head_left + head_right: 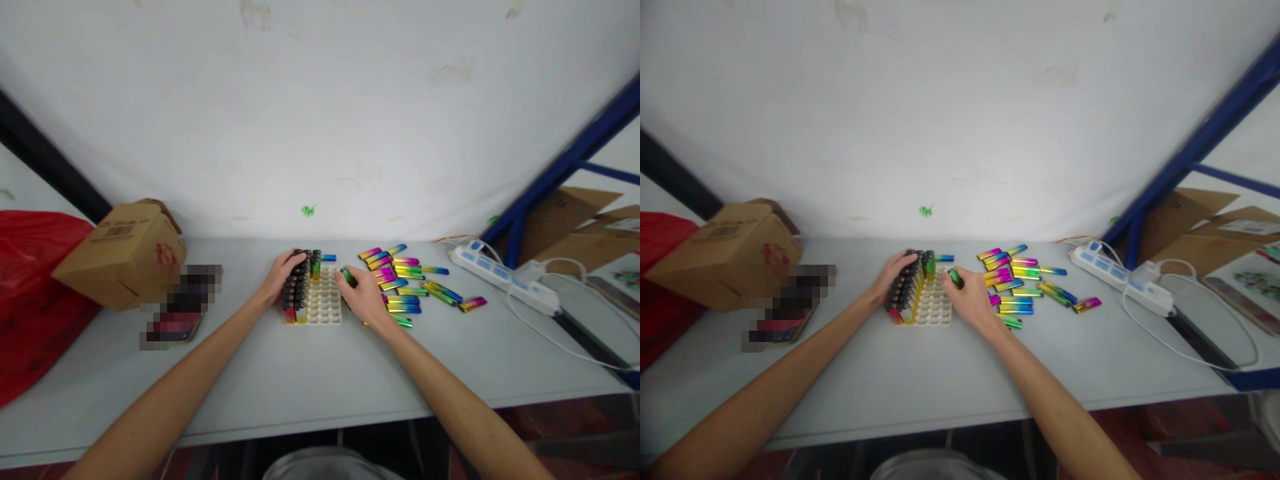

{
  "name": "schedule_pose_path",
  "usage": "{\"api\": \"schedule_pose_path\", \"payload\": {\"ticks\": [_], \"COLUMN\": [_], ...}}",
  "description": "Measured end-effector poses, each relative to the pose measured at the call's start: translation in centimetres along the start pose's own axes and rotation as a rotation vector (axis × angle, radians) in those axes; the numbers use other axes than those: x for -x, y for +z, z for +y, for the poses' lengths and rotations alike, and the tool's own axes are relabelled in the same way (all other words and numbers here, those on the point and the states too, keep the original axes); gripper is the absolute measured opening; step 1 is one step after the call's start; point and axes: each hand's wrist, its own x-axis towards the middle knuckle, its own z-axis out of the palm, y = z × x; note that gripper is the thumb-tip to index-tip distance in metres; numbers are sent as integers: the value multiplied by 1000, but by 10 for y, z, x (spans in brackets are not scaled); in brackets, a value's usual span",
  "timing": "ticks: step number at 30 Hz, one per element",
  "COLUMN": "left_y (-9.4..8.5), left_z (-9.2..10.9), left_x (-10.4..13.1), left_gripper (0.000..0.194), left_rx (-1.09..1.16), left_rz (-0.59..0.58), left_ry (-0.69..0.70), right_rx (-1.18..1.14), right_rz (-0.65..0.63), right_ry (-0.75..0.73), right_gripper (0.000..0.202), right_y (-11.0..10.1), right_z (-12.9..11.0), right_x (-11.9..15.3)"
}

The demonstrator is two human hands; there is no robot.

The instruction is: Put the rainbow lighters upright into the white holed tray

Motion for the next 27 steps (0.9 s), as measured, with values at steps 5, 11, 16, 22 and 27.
{"api": "schedule_pose_path", "payload": {"ticks": [5, 11, 16, 22, 27], "left_y": [0, 0, 0, 0, 0], "left_z": [-1, -1, 0, -1, -1], "left_x": [0, 0, 0, -1, -1], "left_gripper": [31, 34, 35, 33, 32], "left_rx": [10, 4, 4, 8, -2], "left_rz": [-7, 7, 2, -4, -5], "left_ry": [6, 6, -3, -11, 12], "right_rx": [12, 33, 50, 45, 1], "right_rz": [26, 21, 23, -30, -116], "right_ry": [-20, -5, 2, -54, -195], "right_gripper": [45, 40, 33, 31, 27], "right_y": [0, 0, 1, 0, -4], "right_z": [-3, -6, -5, -2, 0], "right_x": [1, 2, 2, 2, -1]}}
